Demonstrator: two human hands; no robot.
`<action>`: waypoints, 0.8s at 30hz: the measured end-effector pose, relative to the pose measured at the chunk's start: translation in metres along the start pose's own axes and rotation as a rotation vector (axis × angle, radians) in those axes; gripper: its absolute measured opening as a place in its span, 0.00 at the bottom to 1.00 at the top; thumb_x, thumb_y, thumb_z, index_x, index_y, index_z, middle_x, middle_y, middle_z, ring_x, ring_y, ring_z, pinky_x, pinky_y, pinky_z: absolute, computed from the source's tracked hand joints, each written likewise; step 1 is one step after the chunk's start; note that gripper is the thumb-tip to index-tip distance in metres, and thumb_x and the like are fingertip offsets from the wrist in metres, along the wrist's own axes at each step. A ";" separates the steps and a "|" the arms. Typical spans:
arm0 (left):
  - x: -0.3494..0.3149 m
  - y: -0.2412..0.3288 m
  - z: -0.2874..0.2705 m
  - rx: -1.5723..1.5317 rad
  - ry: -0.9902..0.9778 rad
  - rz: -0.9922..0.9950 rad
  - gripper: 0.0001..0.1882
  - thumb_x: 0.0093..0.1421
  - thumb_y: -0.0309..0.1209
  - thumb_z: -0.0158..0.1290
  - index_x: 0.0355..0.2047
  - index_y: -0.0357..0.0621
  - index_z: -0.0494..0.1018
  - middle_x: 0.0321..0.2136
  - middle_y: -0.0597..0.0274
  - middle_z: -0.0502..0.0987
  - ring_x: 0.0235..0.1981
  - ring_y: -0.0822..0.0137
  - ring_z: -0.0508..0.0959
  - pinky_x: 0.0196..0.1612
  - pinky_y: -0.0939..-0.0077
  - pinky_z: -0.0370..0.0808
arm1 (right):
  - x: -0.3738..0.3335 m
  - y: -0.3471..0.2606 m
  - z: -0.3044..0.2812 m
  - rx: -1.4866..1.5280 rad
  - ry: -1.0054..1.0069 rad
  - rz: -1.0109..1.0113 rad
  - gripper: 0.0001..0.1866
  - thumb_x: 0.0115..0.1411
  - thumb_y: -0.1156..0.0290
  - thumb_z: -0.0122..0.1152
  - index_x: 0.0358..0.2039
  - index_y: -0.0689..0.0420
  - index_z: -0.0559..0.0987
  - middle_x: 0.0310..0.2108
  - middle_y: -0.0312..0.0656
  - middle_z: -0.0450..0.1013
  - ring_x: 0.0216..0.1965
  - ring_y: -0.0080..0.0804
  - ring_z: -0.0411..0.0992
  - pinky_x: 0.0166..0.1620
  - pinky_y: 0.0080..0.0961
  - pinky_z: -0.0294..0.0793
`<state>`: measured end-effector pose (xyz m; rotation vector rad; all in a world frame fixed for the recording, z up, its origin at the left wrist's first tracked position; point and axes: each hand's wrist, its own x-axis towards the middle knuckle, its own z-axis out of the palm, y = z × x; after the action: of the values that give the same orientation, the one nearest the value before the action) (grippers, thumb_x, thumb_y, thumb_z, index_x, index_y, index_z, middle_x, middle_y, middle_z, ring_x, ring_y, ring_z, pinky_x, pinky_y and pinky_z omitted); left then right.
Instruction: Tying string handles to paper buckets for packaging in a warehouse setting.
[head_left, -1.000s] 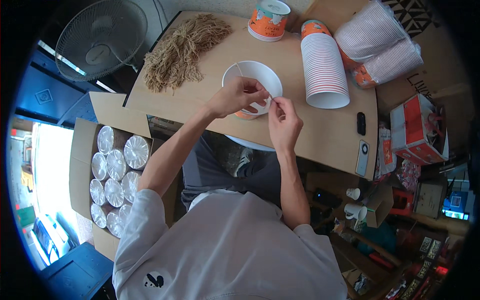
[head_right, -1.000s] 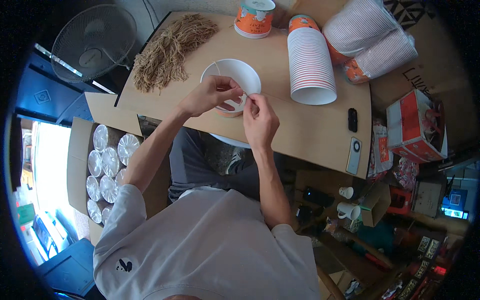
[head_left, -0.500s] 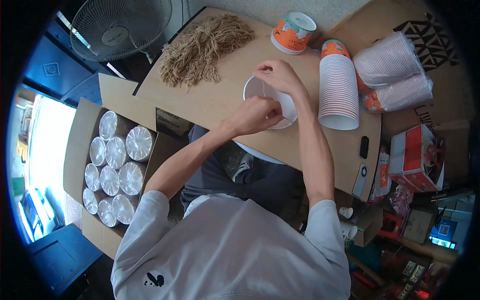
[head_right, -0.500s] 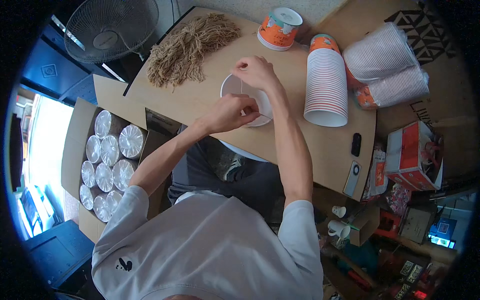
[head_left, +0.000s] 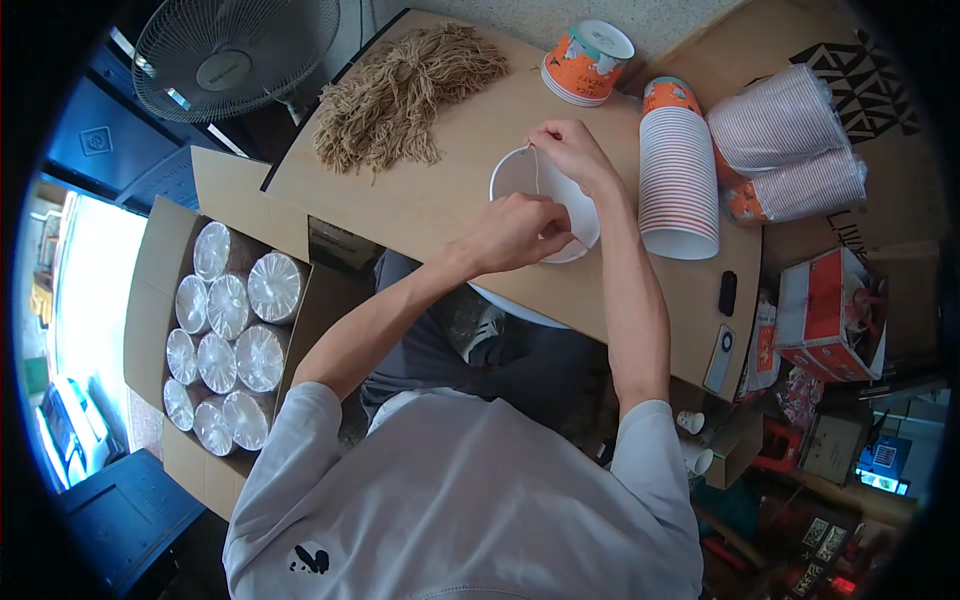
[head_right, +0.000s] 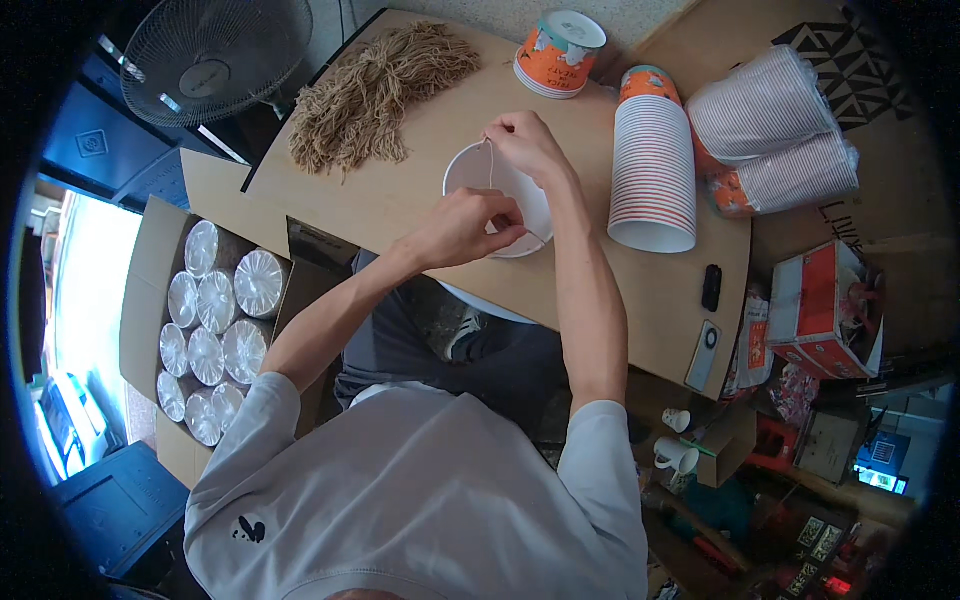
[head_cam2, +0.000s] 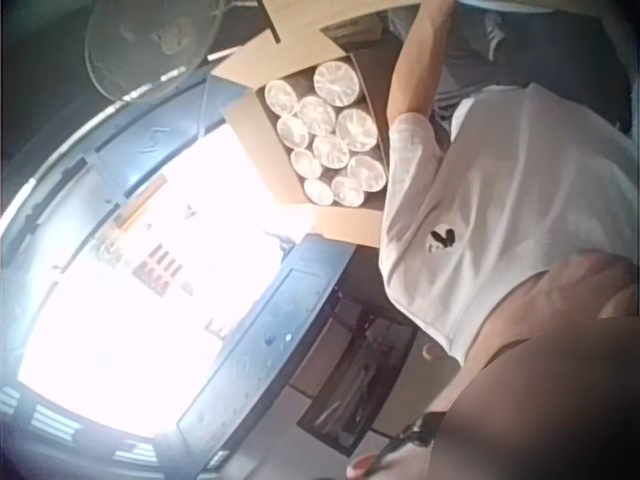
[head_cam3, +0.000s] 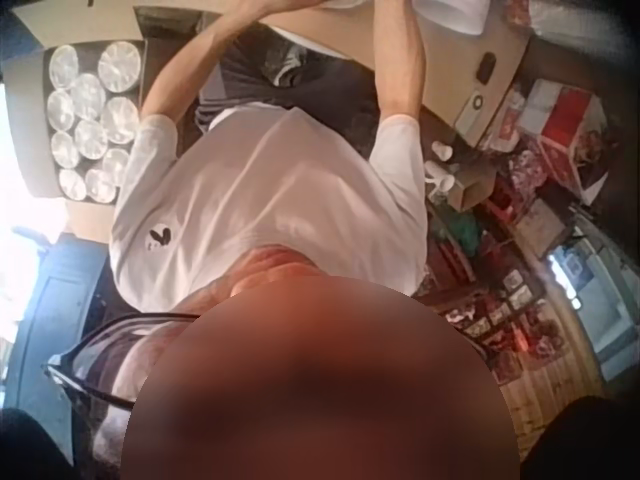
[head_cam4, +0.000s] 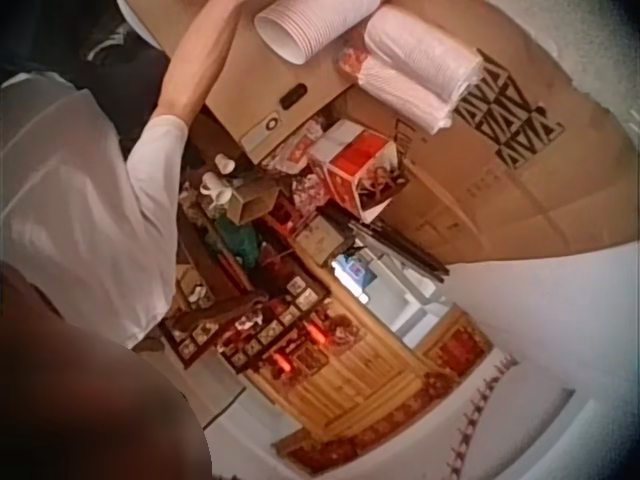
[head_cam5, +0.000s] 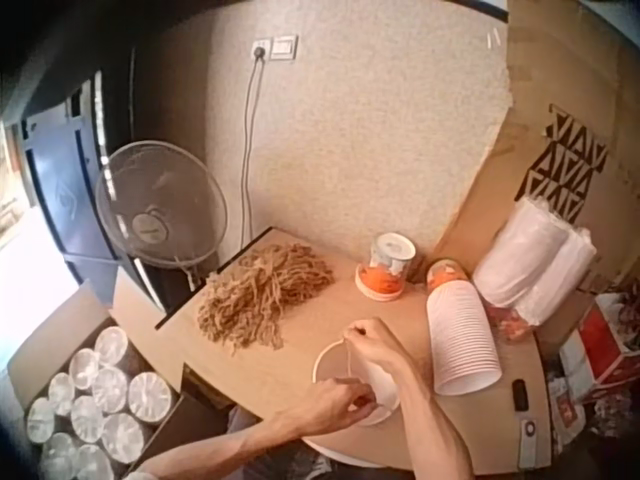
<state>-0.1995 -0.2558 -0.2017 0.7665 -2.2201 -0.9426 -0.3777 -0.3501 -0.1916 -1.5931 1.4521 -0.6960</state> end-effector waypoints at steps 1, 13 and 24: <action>0.000 0.000 -0.001 0.021 -0.011 -0.002 0.10 0.63 0.36 0.62 0.37 0.42 0.83 0.33 0.53 0.86 0.35 0.53 0.86 0.42 0.58 0.81 | 0.000 0.001 0.001 0.002 0.002 -0.001 0.12 0.68 0.67 0.60 0.40 0.63 0.85 0.37 0.36 0.80 0.41 0.21 0.74 0.47 0.23 0.72; 0.000 0.005 -0.005 -0.008 -0.042 -0.022 0.10 0.64 0.35 0.63 0.39 0.40 0.83 0.32 0.53 0.86 0.35 0.55 0.87 0.42 0.62 0.82 | -0.004 0.006 0.001 0.032 0.040 -0.037 0.12 0.70 0.66 0.60 0.41 0.62 0.84 0.37 0.35 0.80 0.41 0.20 0.73 0.47 0.22 0.73; 0.021 0.009 -0.027 -0.411 -0.241 -0.340 0.16 0.68 0.39 0.62 0.39 0.35 0.83 0.28 0.64 0.83 0.29 0.76 0.80 0.31 0.77 0.77 | -0.169 0.009 0.020 0.326 0.688 -0.242 0.06 0.73 0.75 0.60 0.45 0.63 0.80 0.33 0.35 0.78 0.33 0.18 0.75 0.37 0.19 0.76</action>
<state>-0.1966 -0.2767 -0.1729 0.8824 -2.0161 -1.6725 -0.3941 -0.1801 -0.1856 -1.3368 1.5068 -1.6528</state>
